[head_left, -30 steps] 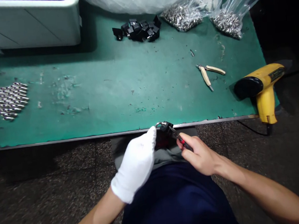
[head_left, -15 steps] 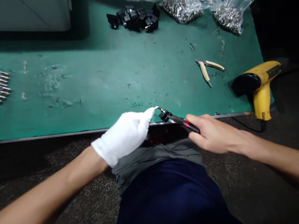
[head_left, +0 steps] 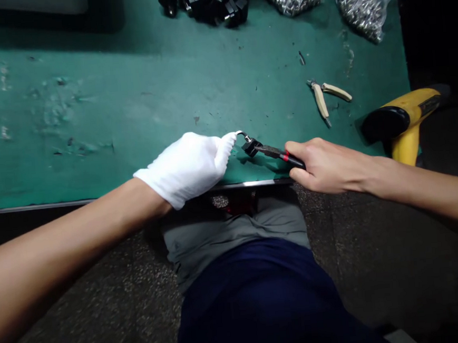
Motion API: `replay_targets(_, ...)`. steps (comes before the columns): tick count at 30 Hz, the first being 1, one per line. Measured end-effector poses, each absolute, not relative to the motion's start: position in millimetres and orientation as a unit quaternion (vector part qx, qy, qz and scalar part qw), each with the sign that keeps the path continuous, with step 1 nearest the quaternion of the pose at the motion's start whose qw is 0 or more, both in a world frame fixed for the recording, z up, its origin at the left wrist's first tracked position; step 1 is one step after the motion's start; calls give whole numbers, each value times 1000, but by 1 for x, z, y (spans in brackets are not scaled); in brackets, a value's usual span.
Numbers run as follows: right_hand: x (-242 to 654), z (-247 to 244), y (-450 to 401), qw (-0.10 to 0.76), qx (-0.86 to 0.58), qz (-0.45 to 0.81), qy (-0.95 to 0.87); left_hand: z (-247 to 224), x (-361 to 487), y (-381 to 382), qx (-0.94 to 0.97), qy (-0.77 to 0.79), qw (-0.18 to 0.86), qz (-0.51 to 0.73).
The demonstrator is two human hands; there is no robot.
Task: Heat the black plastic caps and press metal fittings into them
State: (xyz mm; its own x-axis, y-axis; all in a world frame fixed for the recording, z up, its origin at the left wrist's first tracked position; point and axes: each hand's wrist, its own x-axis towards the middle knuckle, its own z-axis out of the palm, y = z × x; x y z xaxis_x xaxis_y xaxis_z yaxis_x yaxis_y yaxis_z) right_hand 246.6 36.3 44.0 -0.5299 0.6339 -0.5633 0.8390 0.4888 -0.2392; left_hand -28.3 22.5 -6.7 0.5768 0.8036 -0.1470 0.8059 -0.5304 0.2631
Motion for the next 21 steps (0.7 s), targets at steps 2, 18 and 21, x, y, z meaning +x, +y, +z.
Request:
replay_targets(2, 248, 43, 38, 207, 432, -249, 842, -5, -28, 24, 885, 445, 132, -24)
replay_targets(18, 261, 35, 51, 236, 357, -195, 883, 7, -20, 32, 871, 453, 164, -97)
replay_targets(21, 265, 35, 48, 204, 357, -216, 886, 10, -17, 25, 852, 480, 199, -61)
